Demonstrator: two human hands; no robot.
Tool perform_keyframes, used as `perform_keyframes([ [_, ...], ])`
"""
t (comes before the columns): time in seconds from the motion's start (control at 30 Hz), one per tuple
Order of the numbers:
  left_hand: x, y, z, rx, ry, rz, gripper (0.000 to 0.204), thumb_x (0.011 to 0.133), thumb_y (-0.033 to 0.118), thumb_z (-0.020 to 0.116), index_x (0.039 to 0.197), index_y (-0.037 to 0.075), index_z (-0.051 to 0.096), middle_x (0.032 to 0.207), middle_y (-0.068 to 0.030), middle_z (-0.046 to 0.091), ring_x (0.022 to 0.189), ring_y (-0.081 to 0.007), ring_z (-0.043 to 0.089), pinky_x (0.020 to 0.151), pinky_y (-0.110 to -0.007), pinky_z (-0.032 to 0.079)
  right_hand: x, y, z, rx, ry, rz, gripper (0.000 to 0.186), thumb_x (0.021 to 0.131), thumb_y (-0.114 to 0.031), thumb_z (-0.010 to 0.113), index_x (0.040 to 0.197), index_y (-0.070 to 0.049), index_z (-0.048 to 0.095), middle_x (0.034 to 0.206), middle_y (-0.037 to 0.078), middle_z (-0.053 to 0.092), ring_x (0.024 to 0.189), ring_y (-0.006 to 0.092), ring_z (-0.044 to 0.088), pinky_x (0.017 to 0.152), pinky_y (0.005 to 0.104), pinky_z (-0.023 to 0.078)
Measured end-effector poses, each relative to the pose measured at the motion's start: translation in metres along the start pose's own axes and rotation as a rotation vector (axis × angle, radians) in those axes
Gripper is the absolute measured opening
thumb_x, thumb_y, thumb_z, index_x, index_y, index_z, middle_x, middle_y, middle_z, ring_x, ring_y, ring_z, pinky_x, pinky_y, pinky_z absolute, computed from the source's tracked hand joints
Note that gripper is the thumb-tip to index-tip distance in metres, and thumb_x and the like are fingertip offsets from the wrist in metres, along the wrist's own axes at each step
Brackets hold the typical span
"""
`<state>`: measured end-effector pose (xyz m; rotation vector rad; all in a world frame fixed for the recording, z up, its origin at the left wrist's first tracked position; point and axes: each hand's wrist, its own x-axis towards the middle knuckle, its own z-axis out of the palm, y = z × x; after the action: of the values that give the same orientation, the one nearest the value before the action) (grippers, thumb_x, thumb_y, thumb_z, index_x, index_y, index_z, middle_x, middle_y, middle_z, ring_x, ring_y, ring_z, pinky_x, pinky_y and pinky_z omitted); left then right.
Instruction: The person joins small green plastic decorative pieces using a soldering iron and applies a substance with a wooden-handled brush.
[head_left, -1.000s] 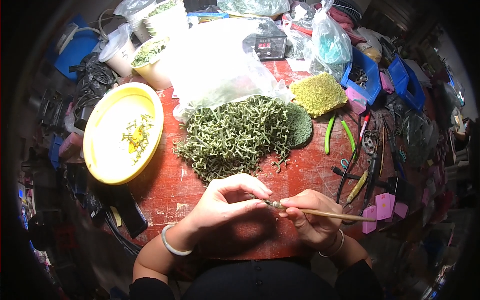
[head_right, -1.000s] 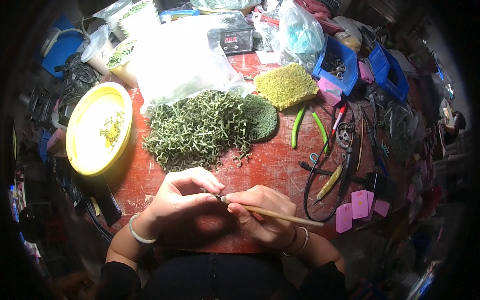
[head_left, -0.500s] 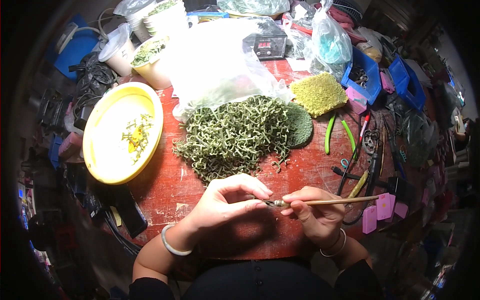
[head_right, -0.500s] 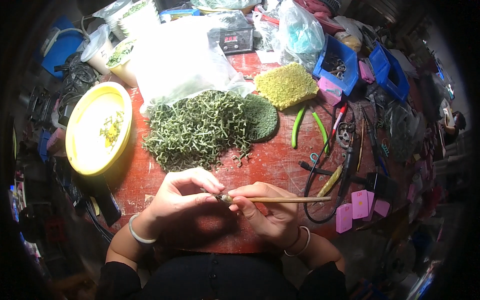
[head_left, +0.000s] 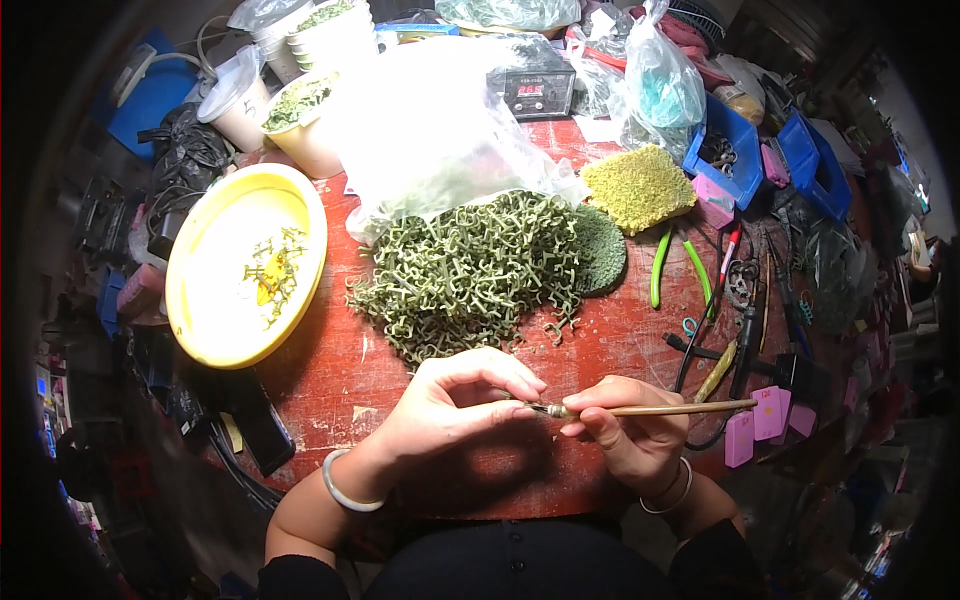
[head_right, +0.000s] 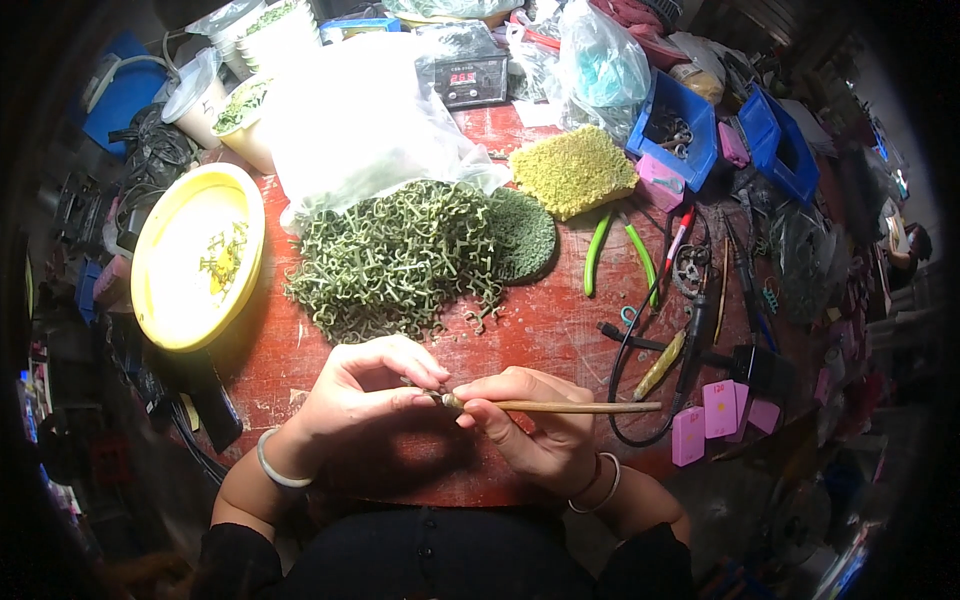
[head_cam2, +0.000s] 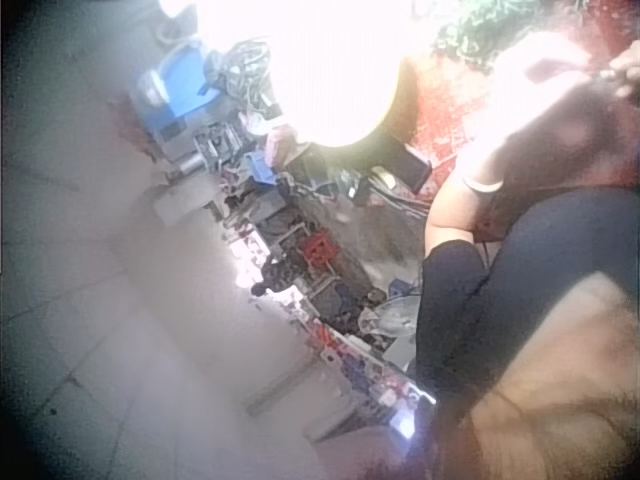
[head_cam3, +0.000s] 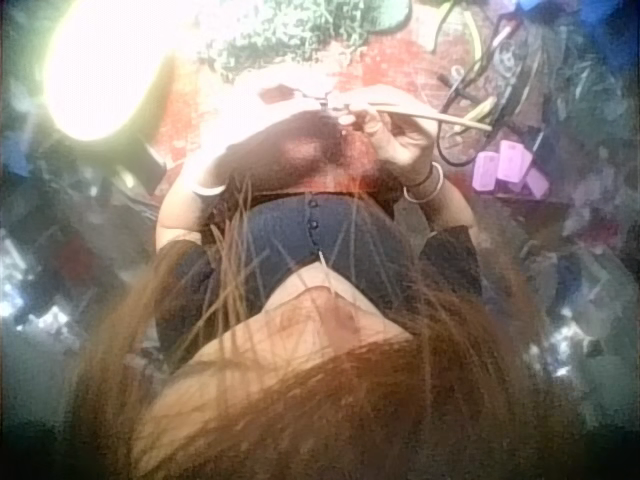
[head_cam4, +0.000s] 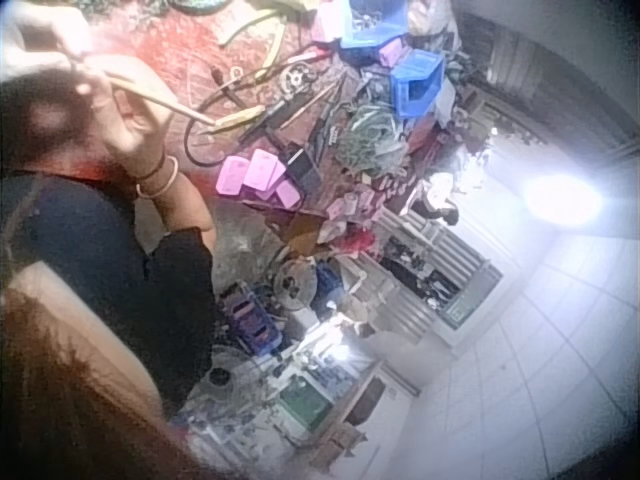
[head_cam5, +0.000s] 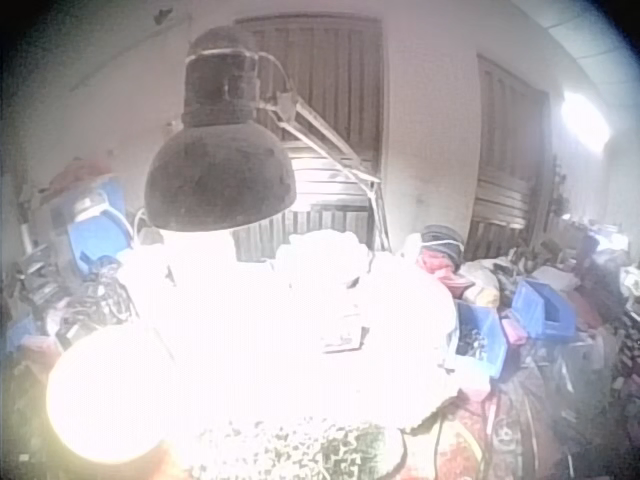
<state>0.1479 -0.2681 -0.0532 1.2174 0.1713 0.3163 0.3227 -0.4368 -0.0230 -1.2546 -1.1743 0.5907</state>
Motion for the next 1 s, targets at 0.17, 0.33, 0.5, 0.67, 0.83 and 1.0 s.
perform_keyframes([
  [0.17, 0.0003, 0.0014, 0.0006, -0.005, -0.004, 0.005, 0.015, 0.094, -0.004, 0.071, 0.109, -0.001, 0.074, 0.119, -0.0116, 0.069, 0.112, -0.0193, 0.066, 0.097, -0.034, 0.054, -0.0004, 0.0008, -0.0013, -0.042, -0.014, -0.027, 0.011, 0.095, 0.001, 0.072, 0.106, 0.003, 0.072, 0.084, 0.012, 0.074, 0.071, 0.0164, 0.073, 0.06, 0.0255, 0.052],
  [0.33, 0.0008, 0.0002, -0.0005, 0.039, -0.005, 0.031, 0.015, 0.094, -0.005, 0.071, 0.109, -0.001, 0.074, 0.119, -0.0114, 0.069, 0.112, -0.0194, 0.066, 0.097, -0.034, 0.054, 0.0007, 0.0008, -0.0011, -0.057, -0.024, -0.061, 0.011, 0.095, -0.001, 0.073, 0.106, 0.003, 0.072, 0.083, 0.012, 0.073, 0.069, 0.0172, 0.072, 0.059, 0.0265, 0.052],
  [0.5, 0.0004, 0.0015, 0.0006, 0.031, 0.001, 0.019, 0.015, 0.094, -0.004, 0.072, 0.109, -0.001, 0.074, 0.119, -0.0113, 0.068, 0.112, -0.0194, 0.066, 0.098, -0.034, 0.055, 0.0008, 0.0008, 0.0005, -0.086, -0.007, -0.059, 0.011, 0.096, -0.002, 0.072, 0.106, 0.003, 0.072, 0.081, 0.011, 0.073, 0.069, 0.0177, 0.071, 0.06, 0.0278, 0.052],
  [0.67, 0.0003, 0.0011, 0.001, 0.024, 0.014, 0.007, 0.015, 0.094, -0.005, 0.072, 0.109, -0.001, 0.074, 0.119, -0.0111, 0.068, 0.112, -0.0192, 0.066, 0.098, -0.033, 0.055, 0.0006, -0.0008, -0.0004, -0.051, -0.043, -0.057, 0.011, 0.096, -0.002, 0.072, 0.106, 0.002, 0.073, 0.08, 0.011, 0.073, 0.069, 0.0176, 0.071, 0.06, 0.0282, 0.052],
  [0.83, 0.0002, -0.0006, -0.0002, 0.005, 0.004, 0.015, 0.016, 0.094, -0.005, 0.071, 0.109, -0.001, 0.074, 0.118, -0.0109, 0.068, 0.113, -0.0193, 0.065, 0.098, -0.034, 0.055, -0.0004, -0.0002, 0.0025, -0.068, 0.017, -0.034, 0.012, 0.096, -0.004, 0.072, 0.107, 0.002, 0.073, 0.079, 0.009, 0.073, 0.068, 0.0178, 0.071, 0.059, 0.0286, 0.052],
  [1.0, 0.0005, 0.0003, 0.001, 0.008, 0.011, 0.019, 0.015, 0.094, -0.005, 0.071, 0.108, -0.001, 0.074, 0.119, -0.0109, 0.068, 0.113, -0.0192, 0.066, 0.097, -0.033, 0.055, 0.001, -0.0015, 0.0007, -0.058, -0.044, -0.064, 0.012, 0.095, -0.001, 0.073, 0.106, 0.002, 0.072, 0.08, 0.011, 0.073, 0.068, 0.0189, 0.071, 0.06, 0.0289, 0.053],
])
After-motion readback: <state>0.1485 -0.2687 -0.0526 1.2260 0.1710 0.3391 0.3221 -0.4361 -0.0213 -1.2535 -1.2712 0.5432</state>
